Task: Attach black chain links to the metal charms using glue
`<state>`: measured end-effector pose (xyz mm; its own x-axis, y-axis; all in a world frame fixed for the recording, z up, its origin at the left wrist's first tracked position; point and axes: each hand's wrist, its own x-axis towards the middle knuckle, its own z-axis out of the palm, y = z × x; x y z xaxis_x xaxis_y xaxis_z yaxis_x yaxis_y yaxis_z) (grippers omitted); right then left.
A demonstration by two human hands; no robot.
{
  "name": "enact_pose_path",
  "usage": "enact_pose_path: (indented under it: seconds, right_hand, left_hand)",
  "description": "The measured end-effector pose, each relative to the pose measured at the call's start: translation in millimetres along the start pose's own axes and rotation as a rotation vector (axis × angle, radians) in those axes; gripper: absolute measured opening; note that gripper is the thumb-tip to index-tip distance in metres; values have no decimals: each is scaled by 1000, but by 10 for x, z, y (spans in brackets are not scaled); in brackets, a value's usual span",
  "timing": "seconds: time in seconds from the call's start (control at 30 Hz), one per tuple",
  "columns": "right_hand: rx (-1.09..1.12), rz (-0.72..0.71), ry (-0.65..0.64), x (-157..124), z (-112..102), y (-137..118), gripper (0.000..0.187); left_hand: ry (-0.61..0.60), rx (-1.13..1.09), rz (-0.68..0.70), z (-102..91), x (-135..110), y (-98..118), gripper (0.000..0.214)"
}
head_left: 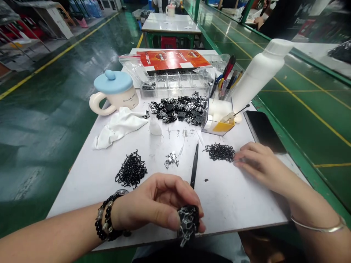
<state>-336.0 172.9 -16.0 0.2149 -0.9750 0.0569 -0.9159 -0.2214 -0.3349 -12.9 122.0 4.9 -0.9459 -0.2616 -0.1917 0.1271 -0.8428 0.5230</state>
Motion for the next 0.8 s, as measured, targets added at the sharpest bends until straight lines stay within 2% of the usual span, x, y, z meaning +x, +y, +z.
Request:
enact_pose_path:
  seconds: [0.1, 0.23, 0.33, 0.43, 0.57, 0.67, 0.8]
  right_hand:
    - [-3, -3, 7, 25, 73, -28, 11]
    - [8, -10, 35, 7, 64, -65, 14]
    - [50, -30, 106, -55, -12, -129, 13]
    - [153, -49, 238, -89, -101, -249, 5]
    - [349, -115, 335, 3, -161, -483, 10]
    - [461, -101, 377, 133, -198, -728, 11]
    - [599, -130, 309, 290, -263, -1108, 7]
  left_hand:
    - [-4, 5, 7, 8, -7, -1, 27]
    - [0, 16, 37, 15, 0, 5, 26]
    - [-1, 7, 48, 15, 14, 11, 25]
    - [13, -1, 69, 11, 34, 18, 24]
    - [70, -14, 155, -1, 60, 32, 21]
    - [130, -38, 181, -10, 73, 54, 21]
    - [179, -70, 214, -14, 91, 83, 20]
